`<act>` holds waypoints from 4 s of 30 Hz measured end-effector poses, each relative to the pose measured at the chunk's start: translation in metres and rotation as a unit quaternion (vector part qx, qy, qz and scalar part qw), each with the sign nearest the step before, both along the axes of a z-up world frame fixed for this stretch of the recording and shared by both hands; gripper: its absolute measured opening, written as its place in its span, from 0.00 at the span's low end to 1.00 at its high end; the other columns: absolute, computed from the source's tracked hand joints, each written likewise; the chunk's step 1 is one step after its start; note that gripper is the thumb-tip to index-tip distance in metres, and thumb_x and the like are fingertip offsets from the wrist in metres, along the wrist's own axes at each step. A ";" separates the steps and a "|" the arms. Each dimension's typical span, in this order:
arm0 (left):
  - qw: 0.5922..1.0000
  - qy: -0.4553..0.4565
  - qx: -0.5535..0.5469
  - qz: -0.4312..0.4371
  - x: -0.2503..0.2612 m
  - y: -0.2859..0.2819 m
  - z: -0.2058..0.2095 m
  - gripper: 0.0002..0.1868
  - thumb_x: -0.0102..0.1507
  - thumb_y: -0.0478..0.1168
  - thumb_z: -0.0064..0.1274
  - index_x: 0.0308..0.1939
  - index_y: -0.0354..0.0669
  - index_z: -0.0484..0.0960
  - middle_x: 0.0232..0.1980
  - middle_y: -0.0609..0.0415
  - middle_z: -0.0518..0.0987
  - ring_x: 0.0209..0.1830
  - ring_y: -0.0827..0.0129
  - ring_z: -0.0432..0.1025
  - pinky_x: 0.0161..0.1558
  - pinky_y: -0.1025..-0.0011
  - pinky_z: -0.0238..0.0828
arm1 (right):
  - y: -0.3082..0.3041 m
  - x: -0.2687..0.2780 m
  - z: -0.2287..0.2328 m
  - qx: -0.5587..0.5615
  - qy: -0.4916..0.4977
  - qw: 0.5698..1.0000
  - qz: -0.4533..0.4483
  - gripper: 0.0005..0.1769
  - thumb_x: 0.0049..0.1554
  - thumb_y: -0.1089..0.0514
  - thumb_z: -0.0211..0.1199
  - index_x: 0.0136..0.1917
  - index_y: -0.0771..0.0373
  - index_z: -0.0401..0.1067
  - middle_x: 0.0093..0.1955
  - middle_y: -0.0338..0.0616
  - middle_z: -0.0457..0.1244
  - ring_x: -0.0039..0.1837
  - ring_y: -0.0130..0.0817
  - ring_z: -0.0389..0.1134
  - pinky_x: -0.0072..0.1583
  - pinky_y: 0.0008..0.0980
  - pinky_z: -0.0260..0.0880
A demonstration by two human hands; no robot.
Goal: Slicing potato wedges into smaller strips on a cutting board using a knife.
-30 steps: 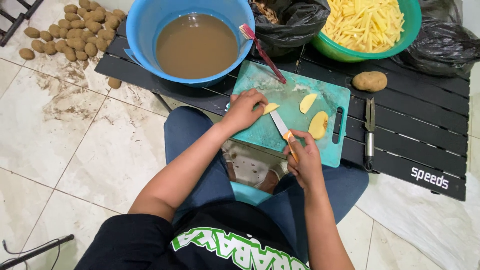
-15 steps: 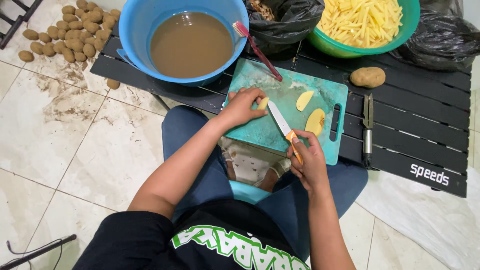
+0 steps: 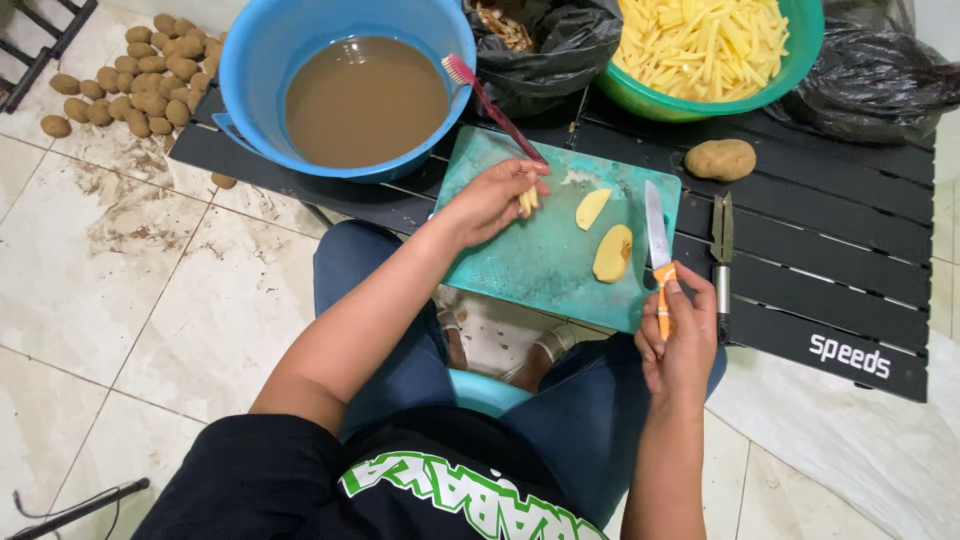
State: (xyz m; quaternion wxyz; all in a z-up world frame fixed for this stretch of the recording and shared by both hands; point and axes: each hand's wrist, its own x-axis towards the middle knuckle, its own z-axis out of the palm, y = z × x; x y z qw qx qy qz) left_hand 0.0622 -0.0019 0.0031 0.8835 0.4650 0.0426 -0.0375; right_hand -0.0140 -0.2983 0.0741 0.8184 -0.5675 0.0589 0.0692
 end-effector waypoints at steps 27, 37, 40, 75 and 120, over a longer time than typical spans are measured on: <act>0.841 -0.139 0.521 -0.045 0.280 -0.092 0.089 0.15 0.69 0.38 0.51 0.27 0.48 0.71 0.29 0.52 0.76 0.30 0.70 0.78 0.31 0.67 0.72 | -0.002 0.006 -0.045 -0.099 -0.061 0.993 0.013 0.17 0.67 0.56 0.50 0.68 0.58 0.61 0.33 0.45 0.59 0.19 0.20 0.45 0.21 0.22 0.49; 0.668 -0.289 0.673 -0.129 0.289 -0.099 0.081 0.08 0.65 0.35 0.52 0.43 0.49 0.86 0.46 0.55 0.85 0.45 0.65 0.78 0.47 0.62 0.76 | 0.000 0.003 -0.037 -0.125 -0.041 0.991 0.014 0.20 0.67 0.55 0.50 0.71 0.58 0.63 0.33 0.46 0.60 0.21 0.22 0.47 0.23 0.24 0.50; 0.598 -0.274 0.726 -0.199 0.309 -0.096 0.054 0.10 0.56 0.29 0.54 0.32 0.52 0.81 0.35 0.59 0.82 0.37 0.64 0.74 0.38 0.64 0.68 | 0.000 0.005 -0.042 -0.106 -0.042 0.993 0.007 0.18 0.67 0.56 0.51 0.69 0.56 0.63 0.33 0.47 0.59 0.20 0.22 0.46 0.22 0.22 0.47; 0.889 -0.160 0.429 -0.014 0.063 -0.019 -0.011 0.14 0.59 0.33 0.61 0.48 0.37 0.80 0.38 0.45 0.75 0.28 0.59 0.81 0.32 0.65 0.79 | 0.025 -0.027 -0.042 -0.143 -0.179 0.971 -0.066 0.17 0.70 0.60 0.47 0.70 0.63 0.56 0.32 0.45 0.62 0.20 0.27 0.57 0.21 0.22 0.53; 0.694 -0.153 0.703 0.026 -0.075 0.010 -0.004 0.18 0.60 0.51 0.60 0.51 0.54 0.79 0.42 0.56 0.73 0.46 0.53 0.72 0.46 0.55 0.55 | 0.064 -0.081 -0.014 -0.461 -0.206 0.861 0.066 0.17 0.68 0.55 0.54 0.69 0.53 0.67 0.44 0.52 0.67 0.44 0.55 0.69 0.43 0.47 0.68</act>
